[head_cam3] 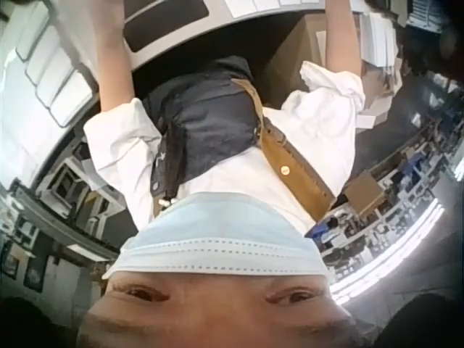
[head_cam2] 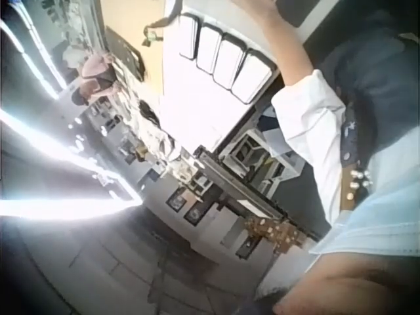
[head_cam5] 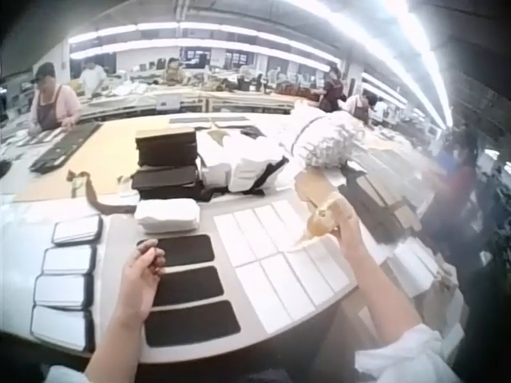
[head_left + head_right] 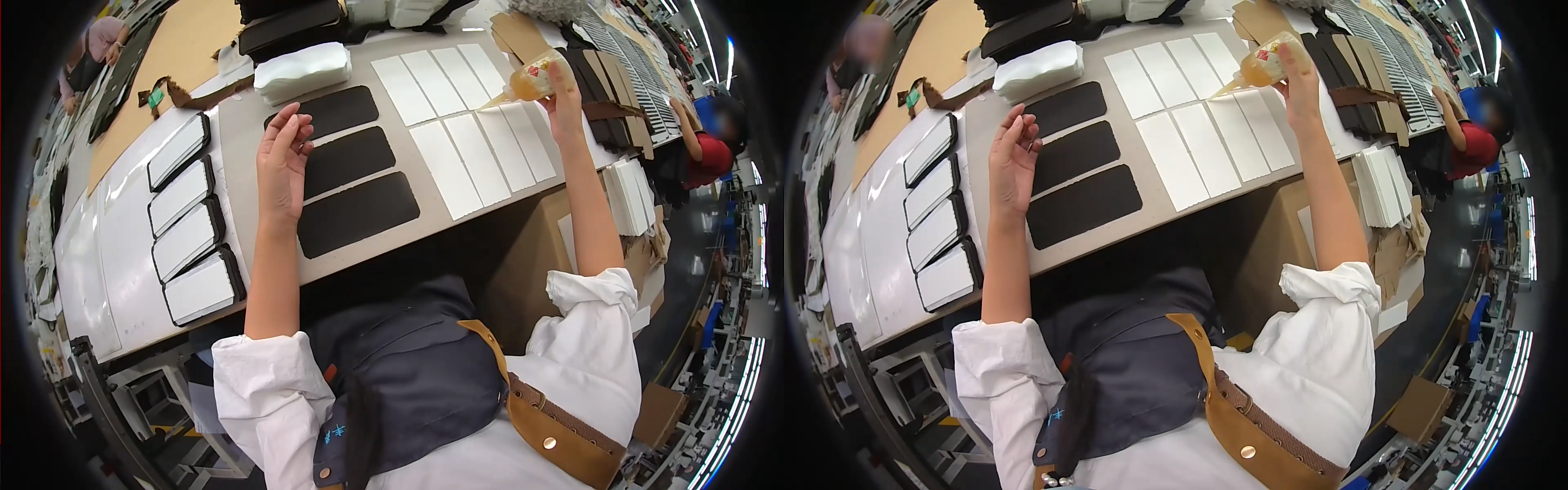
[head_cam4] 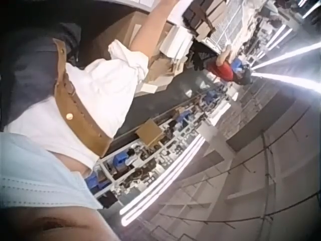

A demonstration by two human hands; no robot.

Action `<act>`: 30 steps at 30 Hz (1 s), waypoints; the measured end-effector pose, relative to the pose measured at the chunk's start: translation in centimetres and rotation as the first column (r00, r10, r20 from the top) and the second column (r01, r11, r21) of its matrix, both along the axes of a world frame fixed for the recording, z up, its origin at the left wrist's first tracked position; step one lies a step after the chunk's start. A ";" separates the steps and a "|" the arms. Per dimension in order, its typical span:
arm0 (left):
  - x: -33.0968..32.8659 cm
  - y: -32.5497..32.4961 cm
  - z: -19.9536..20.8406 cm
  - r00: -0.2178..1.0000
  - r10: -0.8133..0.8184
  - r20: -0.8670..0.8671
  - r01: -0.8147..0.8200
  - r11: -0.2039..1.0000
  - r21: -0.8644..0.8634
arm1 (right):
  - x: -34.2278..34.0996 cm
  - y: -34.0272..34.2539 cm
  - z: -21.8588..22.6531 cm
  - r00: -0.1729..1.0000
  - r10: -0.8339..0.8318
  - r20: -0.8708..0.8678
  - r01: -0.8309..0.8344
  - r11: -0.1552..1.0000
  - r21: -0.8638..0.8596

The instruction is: Applying adhesive and lining to leather components at a workshop table.

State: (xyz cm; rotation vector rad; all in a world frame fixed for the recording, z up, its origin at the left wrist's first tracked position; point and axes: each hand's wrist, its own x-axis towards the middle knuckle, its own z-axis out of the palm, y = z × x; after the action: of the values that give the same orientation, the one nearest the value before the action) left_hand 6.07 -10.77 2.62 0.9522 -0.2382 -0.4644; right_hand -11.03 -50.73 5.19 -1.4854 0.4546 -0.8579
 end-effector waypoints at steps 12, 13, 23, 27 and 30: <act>0.5 0.1 -0.6 1.000 -0.028 0.013 0.028 1.000 0.009 | -2.2 -0.3 0.0 0.998 0.042 -0.056 -0.043 0.999 -0.009; 0.5 0.1 -0.5 0.999 -0.033 0.017 0.033 0.999 0.008 | -2.5 -0.2 0.1 0.998 0.041 -0.057 -0.041 0.999 -0.010; 0.1 -0.1 -0.2 1.000 -0.008 0.003 0.008 1.000 0.018 | -7.1 1.2 -0.1 0.993 0.053 -0.106 -0.046 0.997 0.069; 0.3 0.0 -0.5 1.000 -0.028 0.013 0.028 0.999 0.032 | -9.2 1.5 -0.3 0.989 0.052 -0.137 -0.040 0.995 0.091; 0.3 0.1 -0.5 0.999 -0.027 0.019 0.026 0.999 0.033 | -10.4 1.7 -0.3 0.988 0.060 -0.140 -0.047 0.994 0.095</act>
State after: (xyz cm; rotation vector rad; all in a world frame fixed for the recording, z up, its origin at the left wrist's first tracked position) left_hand 6.35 -10.67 2.11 0.9870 -0.2623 -0.4848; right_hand -21.46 -48.99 4.89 -1.4730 0.5501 -0.6819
